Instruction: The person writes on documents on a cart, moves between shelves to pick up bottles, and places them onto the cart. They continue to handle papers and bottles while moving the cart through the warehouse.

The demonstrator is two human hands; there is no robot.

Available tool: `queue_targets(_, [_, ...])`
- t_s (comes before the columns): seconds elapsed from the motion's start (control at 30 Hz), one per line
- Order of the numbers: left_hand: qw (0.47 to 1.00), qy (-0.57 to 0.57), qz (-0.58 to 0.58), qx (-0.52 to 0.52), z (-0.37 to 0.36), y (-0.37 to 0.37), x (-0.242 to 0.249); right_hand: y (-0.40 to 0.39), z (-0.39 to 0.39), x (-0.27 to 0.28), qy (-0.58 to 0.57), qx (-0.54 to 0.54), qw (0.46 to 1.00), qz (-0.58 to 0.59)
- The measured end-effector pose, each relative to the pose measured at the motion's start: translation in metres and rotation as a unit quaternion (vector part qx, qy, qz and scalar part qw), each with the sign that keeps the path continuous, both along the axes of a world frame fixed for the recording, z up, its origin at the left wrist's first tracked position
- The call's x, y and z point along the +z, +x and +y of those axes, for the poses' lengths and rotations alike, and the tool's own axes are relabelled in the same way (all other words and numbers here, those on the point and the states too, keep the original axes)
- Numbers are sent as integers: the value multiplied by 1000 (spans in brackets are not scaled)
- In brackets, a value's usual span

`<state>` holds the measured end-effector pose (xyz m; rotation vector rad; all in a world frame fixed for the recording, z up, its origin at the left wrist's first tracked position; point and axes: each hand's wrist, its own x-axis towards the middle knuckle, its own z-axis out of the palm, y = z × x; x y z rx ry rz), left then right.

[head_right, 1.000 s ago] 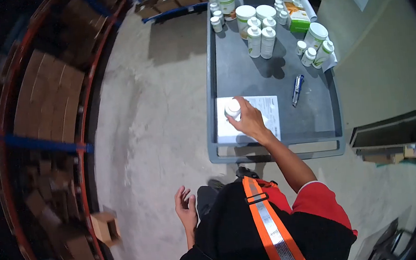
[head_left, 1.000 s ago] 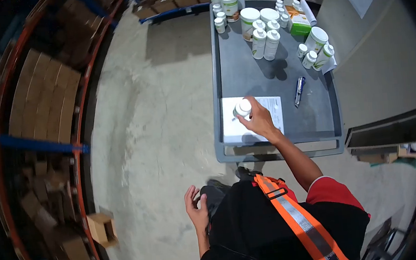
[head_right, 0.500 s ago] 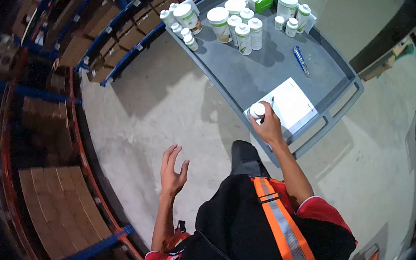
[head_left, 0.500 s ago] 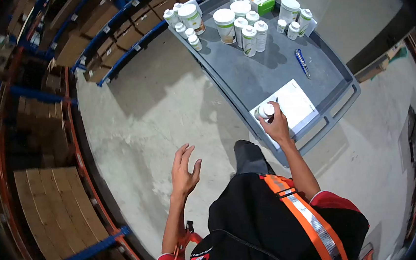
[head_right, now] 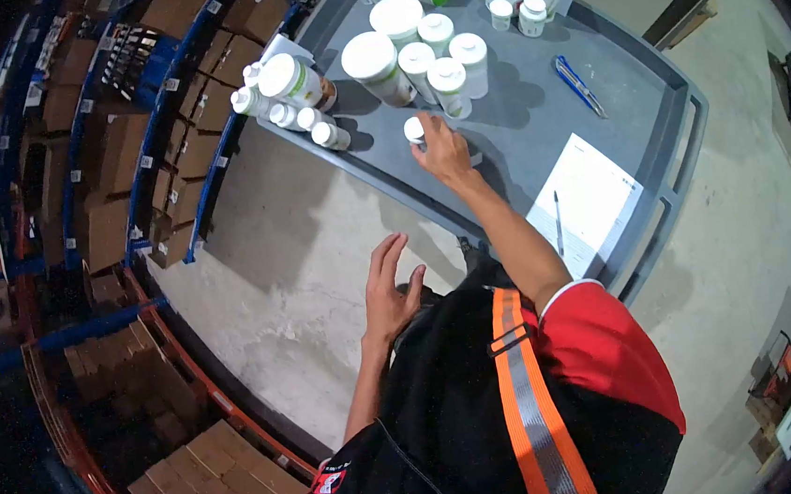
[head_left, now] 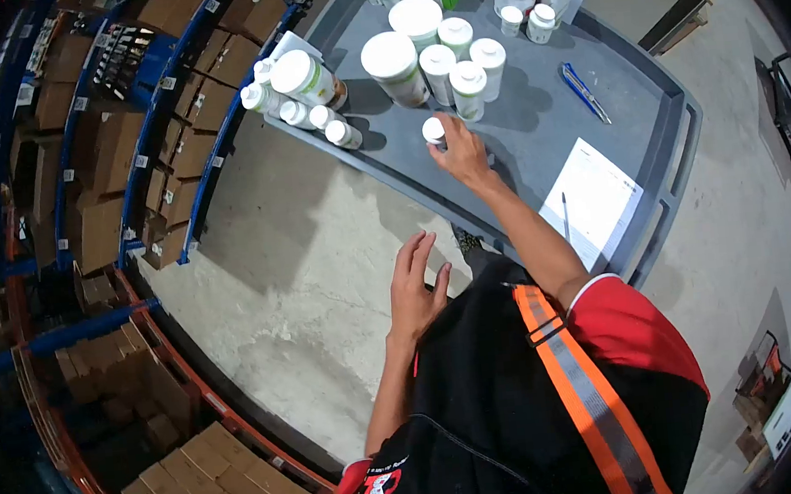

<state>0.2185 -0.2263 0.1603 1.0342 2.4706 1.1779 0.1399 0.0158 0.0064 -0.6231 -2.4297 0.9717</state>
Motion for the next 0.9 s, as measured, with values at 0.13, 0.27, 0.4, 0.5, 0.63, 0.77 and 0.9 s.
queue_targets(0.13, [998, -9, -55, -26, 7, -86, -12, -38, 5, -15, 1, -86, 995, 57])
queue_targets(0.27, [986, 33, -151, -58, 33, -166, -54, -39, -6, -16, -38, -116, 992, 40])
queue_targets(0.4, [944, 29, -315, -96, 70, -227, -108, -10, -27, -7, -55, -132, 990, -5])
queue_targets(0.5, [938, -48, -290, -181, 105, -259, -150, 5, -23, -9, -29, -161, 983, -79])
queue_targets(0.63, [960, 73, -267, 34, 144, -265, -189, -15, -12, -13, 27, -376, 926, -10])
queue_targets(0.77, [955, 58, -286, 59, 152, -273, -183, -34, 24, -28, -146, -296, 944, -12])
queue_targets(0.9, [967, 110, -228, 1, 169, -272, -208, -44, 38, -38, -178, -299, 937, -16])
